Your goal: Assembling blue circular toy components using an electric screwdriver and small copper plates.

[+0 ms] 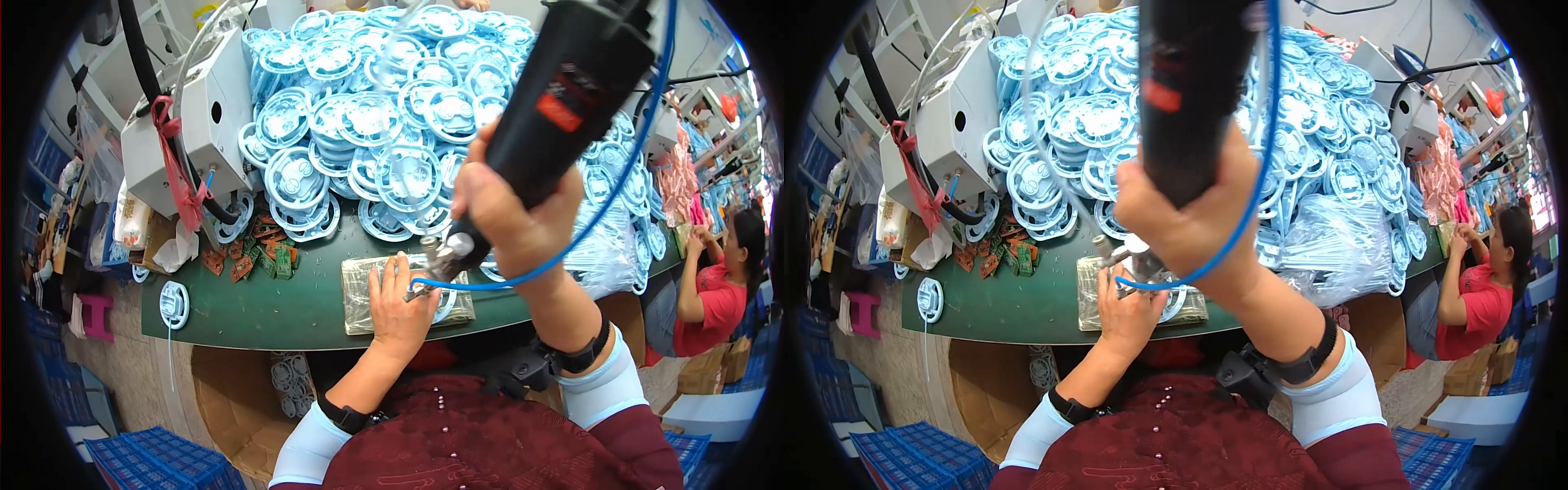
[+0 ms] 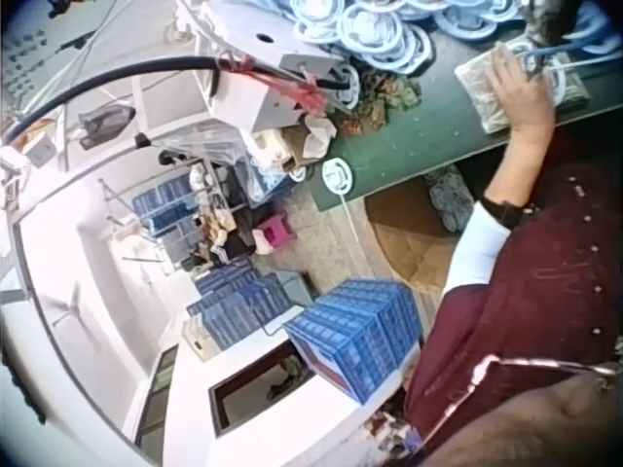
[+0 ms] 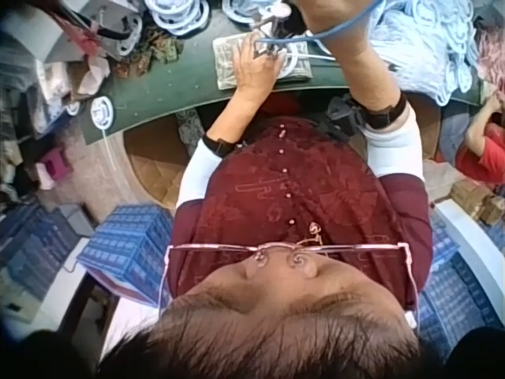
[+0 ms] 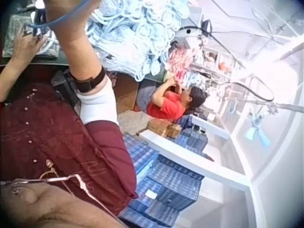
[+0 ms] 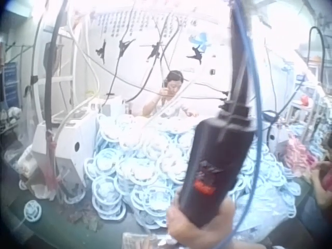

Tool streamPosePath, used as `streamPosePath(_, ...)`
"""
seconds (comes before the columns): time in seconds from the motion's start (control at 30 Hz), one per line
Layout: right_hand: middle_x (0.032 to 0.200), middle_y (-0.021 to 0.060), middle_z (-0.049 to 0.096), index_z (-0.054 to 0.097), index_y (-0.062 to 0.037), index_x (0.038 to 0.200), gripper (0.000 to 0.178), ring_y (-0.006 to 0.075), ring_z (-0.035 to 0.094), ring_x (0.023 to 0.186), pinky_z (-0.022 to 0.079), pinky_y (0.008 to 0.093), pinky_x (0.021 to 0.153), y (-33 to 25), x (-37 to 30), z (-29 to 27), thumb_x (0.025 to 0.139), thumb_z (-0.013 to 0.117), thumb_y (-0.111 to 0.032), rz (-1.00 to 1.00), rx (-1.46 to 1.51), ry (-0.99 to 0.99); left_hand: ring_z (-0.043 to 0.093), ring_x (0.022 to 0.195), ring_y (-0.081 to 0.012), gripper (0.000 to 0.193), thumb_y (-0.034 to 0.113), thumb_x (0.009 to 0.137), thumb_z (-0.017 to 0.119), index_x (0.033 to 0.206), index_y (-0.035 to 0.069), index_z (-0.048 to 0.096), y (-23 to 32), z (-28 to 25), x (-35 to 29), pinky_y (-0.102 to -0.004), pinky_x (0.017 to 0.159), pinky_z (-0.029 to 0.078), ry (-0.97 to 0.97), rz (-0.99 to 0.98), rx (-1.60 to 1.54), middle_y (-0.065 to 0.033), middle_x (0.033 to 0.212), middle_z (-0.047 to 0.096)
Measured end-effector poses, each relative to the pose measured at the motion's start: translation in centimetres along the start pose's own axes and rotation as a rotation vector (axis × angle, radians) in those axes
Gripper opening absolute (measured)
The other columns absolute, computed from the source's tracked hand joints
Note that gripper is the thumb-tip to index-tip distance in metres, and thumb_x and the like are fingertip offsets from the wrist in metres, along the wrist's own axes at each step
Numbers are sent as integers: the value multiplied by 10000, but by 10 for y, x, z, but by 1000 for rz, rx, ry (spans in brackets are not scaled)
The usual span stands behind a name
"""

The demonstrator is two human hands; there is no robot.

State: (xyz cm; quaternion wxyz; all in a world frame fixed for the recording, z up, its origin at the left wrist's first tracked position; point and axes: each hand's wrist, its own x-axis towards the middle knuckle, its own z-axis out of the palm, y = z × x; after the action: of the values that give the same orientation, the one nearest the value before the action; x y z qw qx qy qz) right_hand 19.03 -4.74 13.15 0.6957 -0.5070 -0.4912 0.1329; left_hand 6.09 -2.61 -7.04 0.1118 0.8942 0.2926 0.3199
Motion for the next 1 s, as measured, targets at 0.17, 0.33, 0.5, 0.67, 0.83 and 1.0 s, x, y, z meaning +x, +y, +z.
streamPosePath(0.17,820,70,596,521,56,1152,332,133,618,639,524,278,586,-8,12,-6,852,639,-22,-27,3,-74,533,1212,-401,319,258,774,771,959,30,647,-1,-5,-4,-624,1023,351,-46,8,-4,-272,1306,558)
streamPosePath(0.33,798,85,589,521,90,1173,350,156,618,626,522,293,579,-36,31,-11,863,635,-25,-118,37,-10,470,1320,-378,313,293,815,762,962,42,646,-11,-21,-10,-676,1056,252,-141,-45,-76,-243,1367,535)
streamPosePath(0.5,801,86,590,518,88,1175,362,155,624,630,524,294,581,-20,28,-4,852,644,-13,-78,14,-73,463,1331,-373,384,256,794,789,1075,33,653,-13,-37,1,-631,1082,245,-61,-69,-274,-194,1365,552)
streamPosePath(0.67,791,80,586,514,82,1174,359,151,619,624,525,301,575,-19,29,4,848,639,-5,-60,64,-70,482,1307,-365,394,227,809,776,1123,28,647,-15,-42,11,-586,1075,284,-46,-26,-301,-168,1339,572)
streamPosePath(0.83,819,24,598,569,0,1069,361,82,571,680,472,236,606,-15,26,10,762,744,-74,20,160,-17,510,1272,-343,328,152,800,760,1090,47,650,-16,-40,17,-558,1054,317,31,19,-298,-137,1282,605)
streamPosePath(1.0,780,73,584,526,80,1153,328,140,614,633,524,294,584,-6,24,6,845,626,25,-79,26,-42,513,1266,-333,291,102,773,745,1040,58,637,-37,-51,16,-542,1062,316,29,-73,-174,-129,1279,603)
